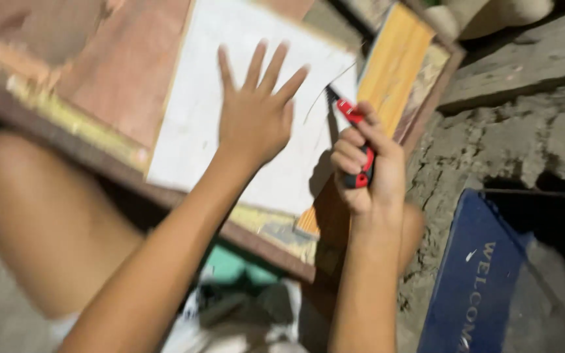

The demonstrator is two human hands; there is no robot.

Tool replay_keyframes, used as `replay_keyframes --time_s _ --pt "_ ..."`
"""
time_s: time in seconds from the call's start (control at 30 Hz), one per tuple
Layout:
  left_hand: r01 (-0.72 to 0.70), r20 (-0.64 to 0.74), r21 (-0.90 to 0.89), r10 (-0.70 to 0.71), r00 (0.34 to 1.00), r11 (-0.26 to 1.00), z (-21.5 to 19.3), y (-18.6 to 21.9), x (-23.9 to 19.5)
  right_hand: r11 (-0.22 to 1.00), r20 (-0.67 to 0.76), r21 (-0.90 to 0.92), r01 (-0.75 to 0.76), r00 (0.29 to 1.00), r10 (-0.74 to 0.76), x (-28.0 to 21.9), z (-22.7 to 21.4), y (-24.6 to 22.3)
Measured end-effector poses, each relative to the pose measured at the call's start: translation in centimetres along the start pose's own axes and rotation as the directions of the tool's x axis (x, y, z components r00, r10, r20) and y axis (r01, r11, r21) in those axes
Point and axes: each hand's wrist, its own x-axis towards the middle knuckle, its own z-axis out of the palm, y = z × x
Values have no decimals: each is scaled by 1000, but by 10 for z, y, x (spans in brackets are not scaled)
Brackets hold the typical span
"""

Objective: Cutting a curved shape out of a thin white sheet using a hand saw

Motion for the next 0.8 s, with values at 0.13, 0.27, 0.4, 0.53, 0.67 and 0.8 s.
replay_keyframes --time_s 0.13,0.27,0.4,0.53,0.67,0.8 --pt "165 137 72 -174 975 984 -15 10 11 949 95 290 -124 990 100 5 -6 -23" --pt "184 171 24 -185 968 983 -20 10 19 948 62 299 -110 993 96 -3 -10 -31" --pt "158 105 90 -167 980 983 -8 8 15 937 -165 -346 40 981 -103 -19 18 -9" --pt "71 29 178 -78 997 981 -4 4 12 970 -308 -205 133 932 -193 -6 21 -10" --pt "67 26 146 -71 997 987 0 4 10 903 -291 -317 292 876 -385 7 18 -15" --pt "76 -7 133 -76 997 988 -2 5 11 668 -344 -741 63 819 -459 -44 66 -15"
